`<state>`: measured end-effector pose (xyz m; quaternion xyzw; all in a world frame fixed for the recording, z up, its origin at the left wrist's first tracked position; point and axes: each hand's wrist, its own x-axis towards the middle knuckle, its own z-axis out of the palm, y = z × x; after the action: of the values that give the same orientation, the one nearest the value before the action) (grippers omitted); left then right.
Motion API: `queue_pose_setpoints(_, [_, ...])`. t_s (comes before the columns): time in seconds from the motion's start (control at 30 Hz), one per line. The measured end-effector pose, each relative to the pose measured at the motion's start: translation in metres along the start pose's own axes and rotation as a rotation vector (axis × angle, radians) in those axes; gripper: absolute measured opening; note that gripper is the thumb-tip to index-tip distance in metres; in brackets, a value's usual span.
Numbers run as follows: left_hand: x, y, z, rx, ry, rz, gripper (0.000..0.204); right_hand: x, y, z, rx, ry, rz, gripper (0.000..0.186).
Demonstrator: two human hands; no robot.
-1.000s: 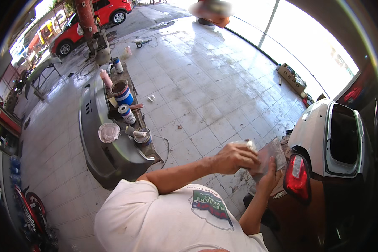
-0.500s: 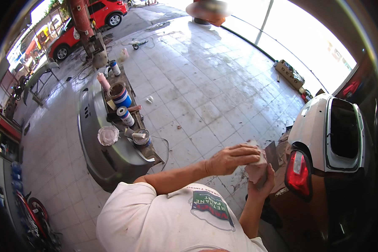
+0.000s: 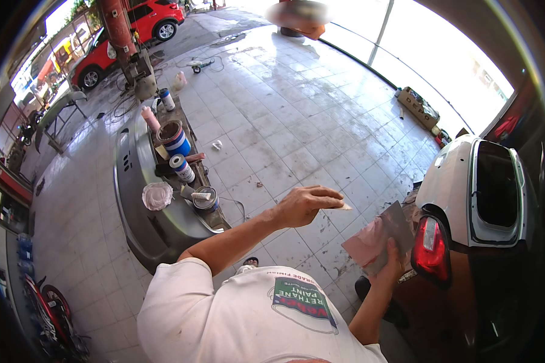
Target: The person scoops body filler from a mixing board with a spreader and applies it to the rear quarter panel of a white car. They smooth the filler over the surface in repeated passes.
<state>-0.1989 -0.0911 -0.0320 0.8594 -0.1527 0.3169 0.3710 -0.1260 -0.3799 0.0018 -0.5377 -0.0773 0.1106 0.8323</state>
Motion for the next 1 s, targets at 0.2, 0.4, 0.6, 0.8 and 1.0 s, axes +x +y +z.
queue_pose_setpoints(0.2, [0.032, 0.062, 0.021, -0.163, 0.113, 0.094, 0.038, -0.005, 0.015, 0.021, -0.603, -0.033, -0.231, 0.044])
queue_pose_setpoints(0.4, [-0.037, 0.048, 0.031, -0.027, -0.198, 0.093, 0.039, 0.059, 0.012, -0.044, 0.370, 0.152, 0.125, 0.044])
queue_pose_setpoints(0.6, [0.027, 0.125, -0.001, -0.272, 0.219, 0.310, 0.042, 0.032, 0.011, -0.004, 0.347, 0.014, 0.133, 0.035])
queue_pose_setpoints(0.8, [-0.020, 0.022, 0.041, 0.049, 0.093, 0.095, 0.054, 0.009, 0.050, -0.009, 0.563, -0.288, 0.386, 0.041])
queue_pose_setpoints(1.0, [-0.046, 0.021, 0.027, 0.068, -0.136, -0.029, 0.039, 0.015, -0.002, 0.028, 0.100, 0.052, -0.118, 0.054])
